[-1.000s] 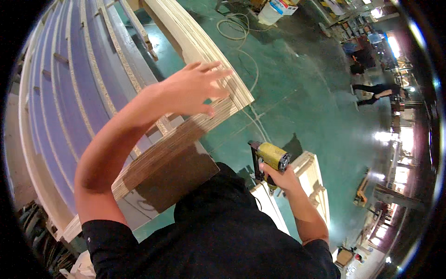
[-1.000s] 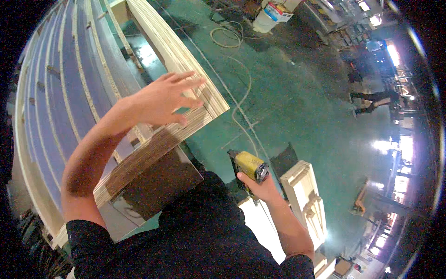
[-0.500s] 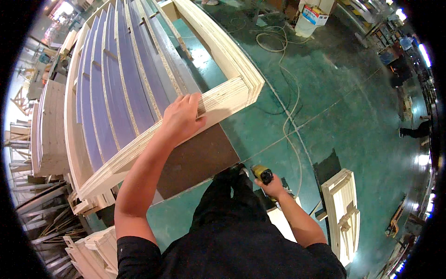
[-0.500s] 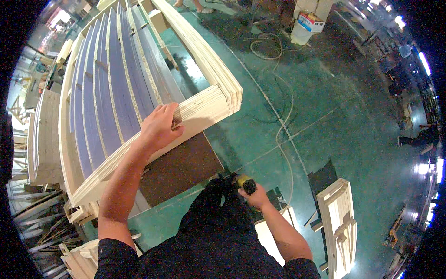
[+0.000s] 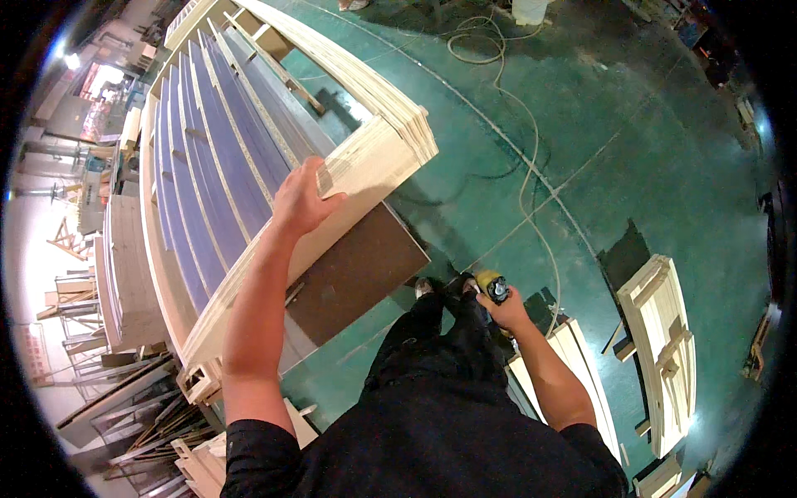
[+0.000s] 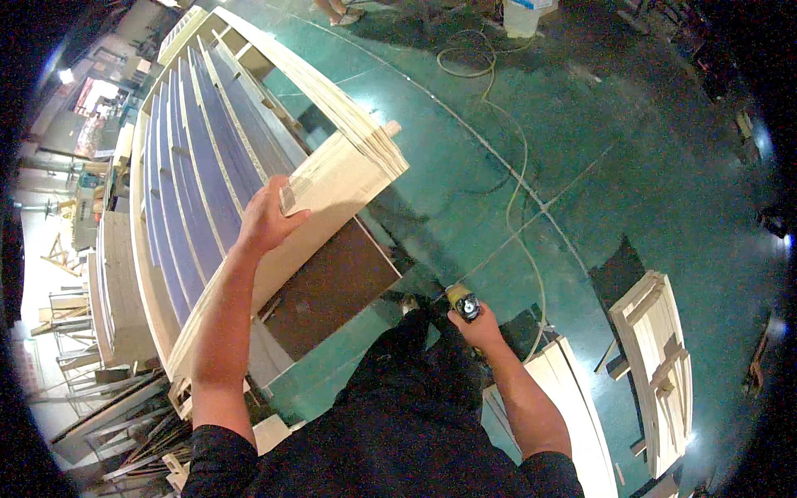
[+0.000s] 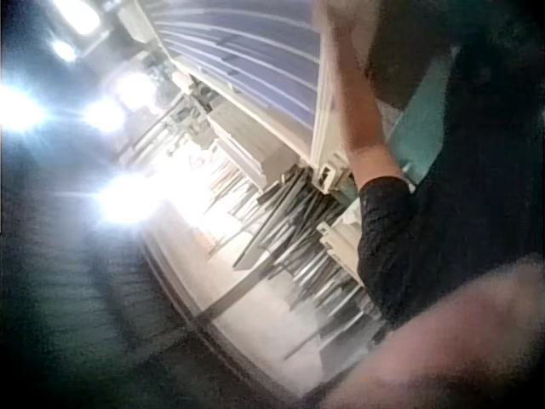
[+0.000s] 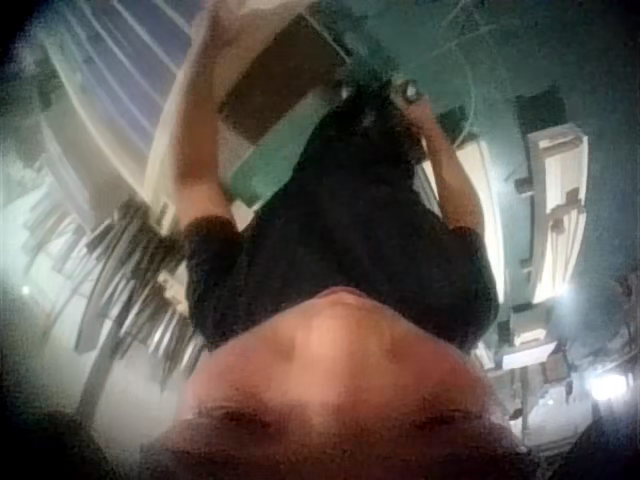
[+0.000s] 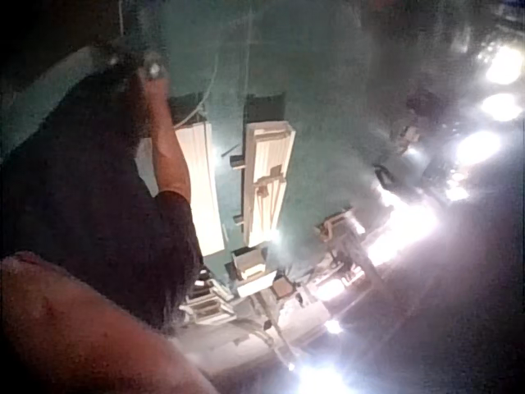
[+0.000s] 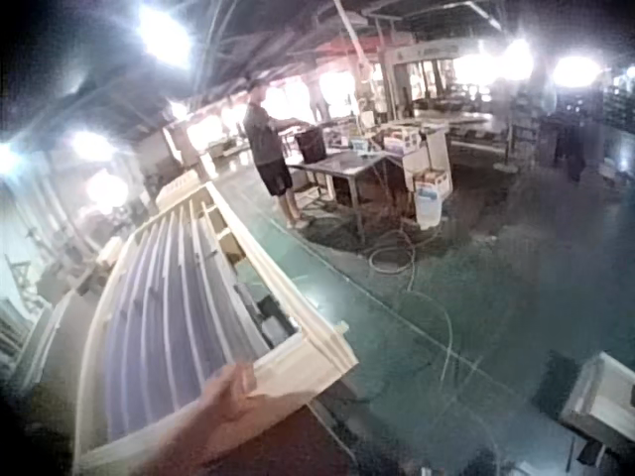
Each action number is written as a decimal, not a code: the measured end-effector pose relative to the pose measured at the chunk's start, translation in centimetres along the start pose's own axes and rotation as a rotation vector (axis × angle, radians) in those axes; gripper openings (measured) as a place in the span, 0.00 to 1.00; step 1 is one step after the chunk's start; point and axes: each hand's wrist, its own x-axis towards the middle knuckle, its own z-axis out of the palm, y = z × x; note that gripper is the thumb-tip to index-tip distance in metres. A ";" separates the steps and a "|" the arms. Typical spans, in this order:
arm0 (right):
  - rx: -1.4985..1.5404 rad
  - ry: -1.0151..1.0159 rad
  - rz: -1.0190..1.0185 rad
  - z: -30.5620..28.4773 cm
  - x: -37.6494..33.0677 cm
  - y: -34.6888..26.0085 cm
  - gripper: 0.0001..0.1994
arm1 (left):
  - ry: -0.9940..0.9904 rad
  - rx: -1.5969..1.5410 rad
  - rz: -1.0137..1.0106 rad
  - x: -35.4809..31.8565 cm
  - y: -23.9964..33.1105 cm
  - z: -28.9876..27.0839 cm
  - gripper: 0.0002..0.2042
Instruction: The person uses a pneumatic nail gun to attach wooden slats to a large, curved wooden frame structure. They repeatedly position the slats and drive nails into the joints to secure them. The person also handles the tool's air hose and moves around the workshop to access different sections of the frame.
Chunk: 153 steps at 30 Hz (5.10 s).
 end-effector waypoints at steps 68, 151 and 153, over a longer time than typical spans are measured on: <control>-0.140 -0.011 0.620 4.4 -11.5 26.6 0.23 | 0.800 -0.591 0.421 -24.3 -19.7 -0.8 0.11; -0.623 -0.190 -0.032 74.2 -40.9 -44.7 0.14 | -0.337 -0.147 1.215 -33.6 -67.0 -11.3 0.33; -0.603 -0.198 -0.032 74.2 -40.8 -45.1 0.14 | -0.340 -0.148 1.218 -33.5 -67.0 -11.2 0.34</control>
